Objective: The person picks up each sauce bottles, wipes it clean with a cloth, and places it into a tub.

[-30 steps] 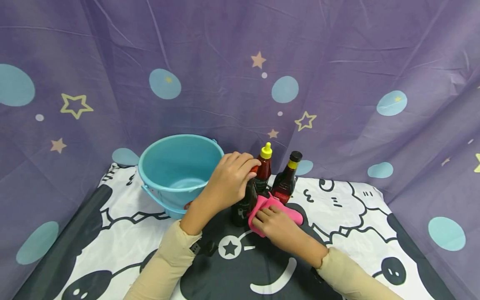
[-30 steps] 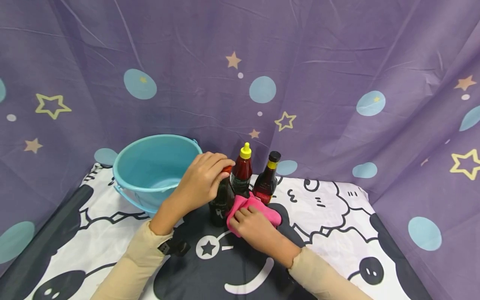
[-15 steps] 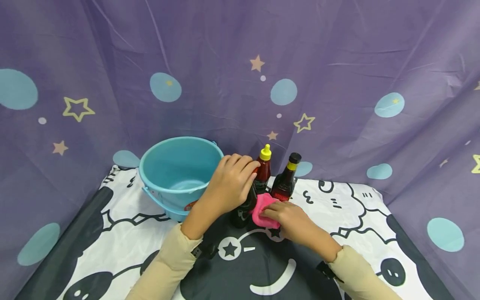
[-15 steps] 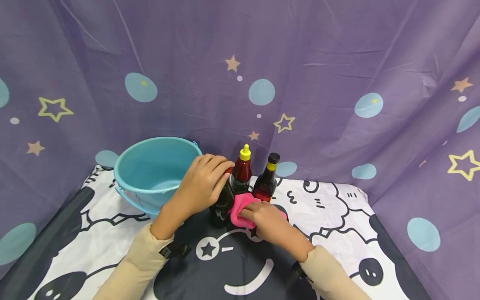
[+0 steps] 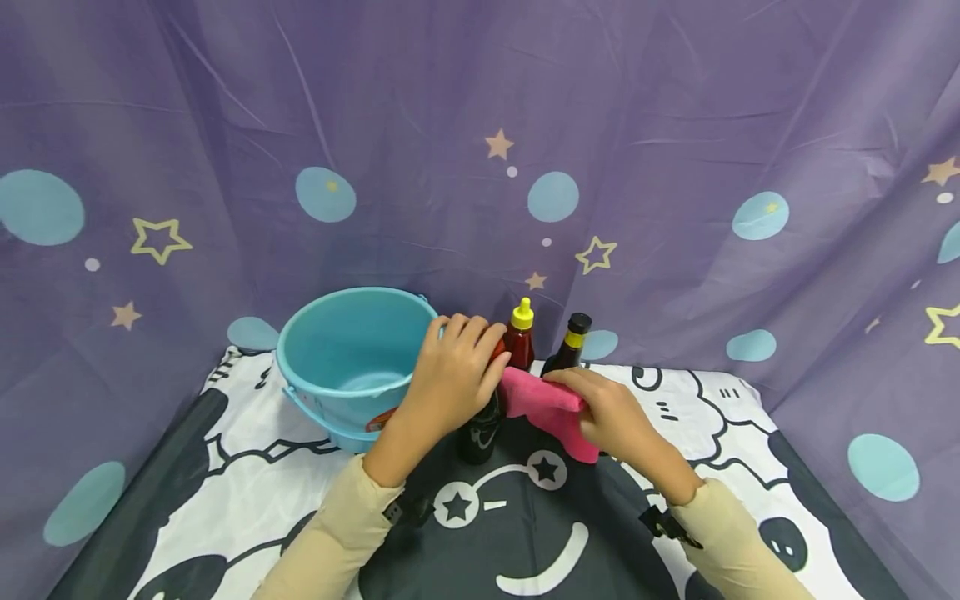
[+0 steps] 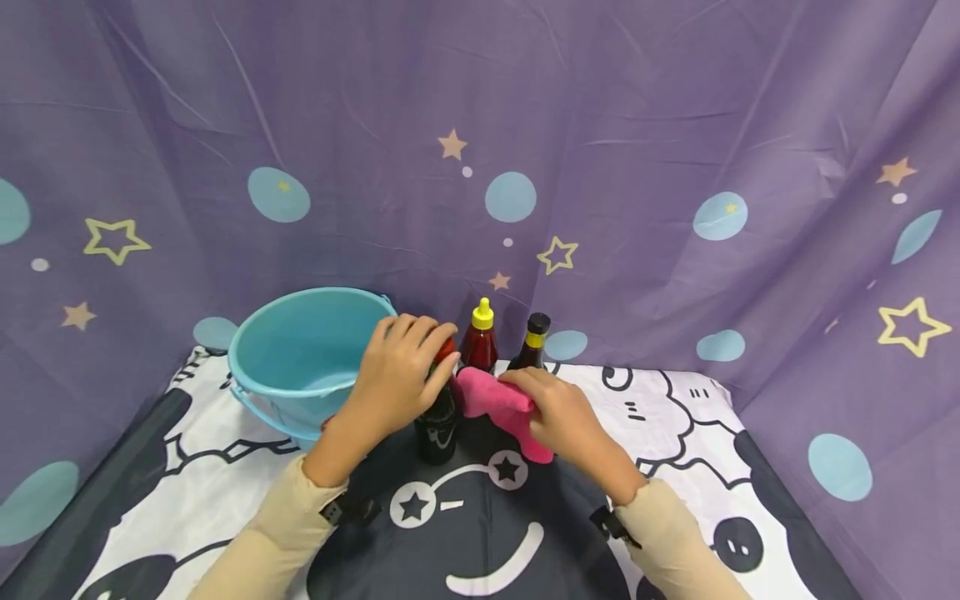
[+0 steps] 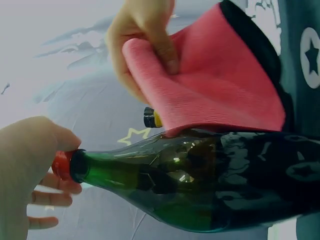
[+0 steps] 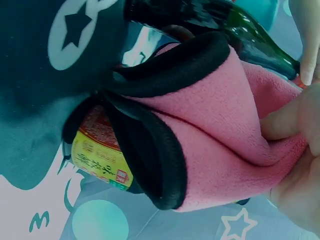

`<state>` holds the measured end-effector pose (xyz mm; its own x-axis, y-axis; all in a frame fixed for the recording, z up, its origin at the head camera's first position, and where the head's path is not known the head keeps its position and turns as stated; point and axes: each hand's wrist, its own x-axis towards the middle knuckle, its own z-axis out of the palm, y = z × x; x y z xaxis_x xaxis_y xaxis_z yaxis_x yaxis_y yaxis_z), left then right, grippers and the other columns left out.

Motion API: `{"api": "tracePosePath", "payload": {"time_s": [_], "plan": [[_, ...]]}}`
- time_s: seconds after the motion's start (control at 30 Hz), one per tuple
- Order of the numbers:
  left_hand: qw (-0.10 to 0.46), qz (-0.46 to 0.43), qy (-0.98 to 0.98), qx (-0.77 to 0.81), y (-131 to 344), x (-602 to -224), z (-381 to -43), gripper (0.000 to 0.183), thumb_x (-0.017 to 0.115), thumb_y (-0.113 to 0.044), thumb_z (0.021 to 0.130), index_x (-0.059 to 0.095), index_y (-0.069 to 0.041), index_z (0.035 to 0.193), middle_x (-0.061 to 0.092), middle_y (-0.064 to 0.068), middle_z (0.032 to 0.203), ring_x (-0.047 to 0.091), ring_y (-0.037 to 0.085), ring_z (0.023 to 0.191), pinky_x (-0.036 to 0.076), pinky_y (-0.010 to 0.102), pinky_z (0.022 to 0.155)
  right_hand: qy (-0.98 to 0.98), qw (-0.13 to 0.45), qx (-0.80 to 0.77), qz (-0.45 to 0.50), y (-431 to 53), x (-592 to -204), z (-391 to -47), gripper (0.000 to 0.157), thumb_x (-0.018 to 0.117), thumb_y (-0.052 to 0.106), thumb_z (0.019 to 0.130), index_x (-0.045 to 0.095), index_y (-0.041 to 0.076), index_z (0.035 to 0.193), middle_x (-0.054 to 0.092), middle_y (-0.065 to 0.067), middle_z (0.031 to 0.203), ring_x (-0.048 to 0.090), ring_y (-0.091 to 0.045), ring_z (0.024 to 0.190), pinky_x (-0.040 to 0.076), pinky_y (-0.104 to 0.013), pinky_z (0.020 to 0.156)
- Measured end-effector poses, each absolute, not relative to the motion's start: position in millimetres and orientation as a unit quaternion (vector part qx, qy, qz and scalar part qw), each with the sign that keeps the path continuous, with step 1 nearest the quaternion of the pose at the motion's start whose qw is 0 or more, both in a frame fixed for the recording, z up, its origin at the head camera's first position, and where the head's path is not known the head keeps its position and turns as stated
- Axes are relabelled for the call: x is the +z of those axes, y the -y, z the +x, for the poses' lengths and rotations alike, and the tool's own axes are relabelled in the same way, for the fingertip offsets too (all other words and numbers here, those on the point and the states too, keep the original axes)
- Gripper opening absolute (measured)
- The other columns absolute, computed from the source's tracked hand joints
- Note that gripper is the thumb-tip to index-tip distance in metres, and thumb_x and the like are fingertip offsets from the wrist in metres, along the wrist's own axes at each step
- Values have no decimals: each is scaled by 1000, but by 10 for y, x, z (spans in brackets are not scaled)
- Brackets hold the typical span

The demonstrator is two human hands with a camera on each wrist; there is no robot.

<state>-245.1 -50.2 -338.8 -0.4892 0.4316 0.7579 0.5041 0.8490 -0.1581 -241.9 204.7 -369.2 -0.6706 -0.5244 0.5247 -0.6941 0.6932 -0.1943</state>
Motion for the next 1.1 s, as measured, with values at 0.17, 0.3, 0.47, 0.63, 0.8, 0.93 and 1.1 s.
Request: {"api": "tracePosePath", "payload": {"time_s": [0.17,0.3,0.47,0.63,0.8,0.93,1.1], "plan": [[449,-251,858,3,474,-3346,-2428,31,64,-38,98,68,-10,112,70,7,97,63,27,92,50,46,91,897,226,219,312,-2080,-3619,-2410,55,65,-14,73,72,12,121,75,-8,113,70,-23,93,60,-42,76],[445,-264,856,18,484,-3293,-2426,31,64,-38,99,67,-8,109,69,7,92,64,25,88,51,44,89,898,223,227,304,-2101,-3558,-2403,54,62,-14,73,72,11,121,74,-9,115,70,-24,92,59,-42,75],[412,-295,862,-6,537,-3249,-2455,29,65,-34,100,66,-7,110,68,7,94,63,25,89,52,44,91,897,228,223,308,-2109,-3541,-2391,54,59,-14,73,72,11,119,75,-9,112,68,-23,87,56,-40,72],[367,-316,874,-31,602,-3220,-2476,25,63,-30,101,66,-8,113,67,6,97,62,25,93,50,47,95,898,230,227,300,-2137,-3530,-2386,54,59,-14,73,73,10,119,75,-9,111,66,-24,84,53,-38,68],[334,-342,876,-58,655,-3187,-2513,23,60,-27,103,65,-10,116,66,4,100,60,24,96,47,49,99,897,233,238,290,-2160,-3497,-2421,53,58,-15,73,73,9,118,74,-10,110,62,-23,80,50,-35,65],[319,-367,869,-90,662,-3189,-2535,19,58,-23,103,65,-10,116,66,4,101,59,23,96,46,49,100,896,231,244,289,-2159,-3482,-2439,54,57,-16,73,73,9,117,74,-11,110,61,-22,78,49,-33,63],[305,-382,865,-115,622,-3194,-2555,16,61,-17,102,65,-12,116,67,2,108,60,22,101,46,49,100,899,223,248,286,-2155,-3475,-2458,54,57,-16,73,73,9,118,74,-10,110,61,-22,78,49,-32,63]]}}
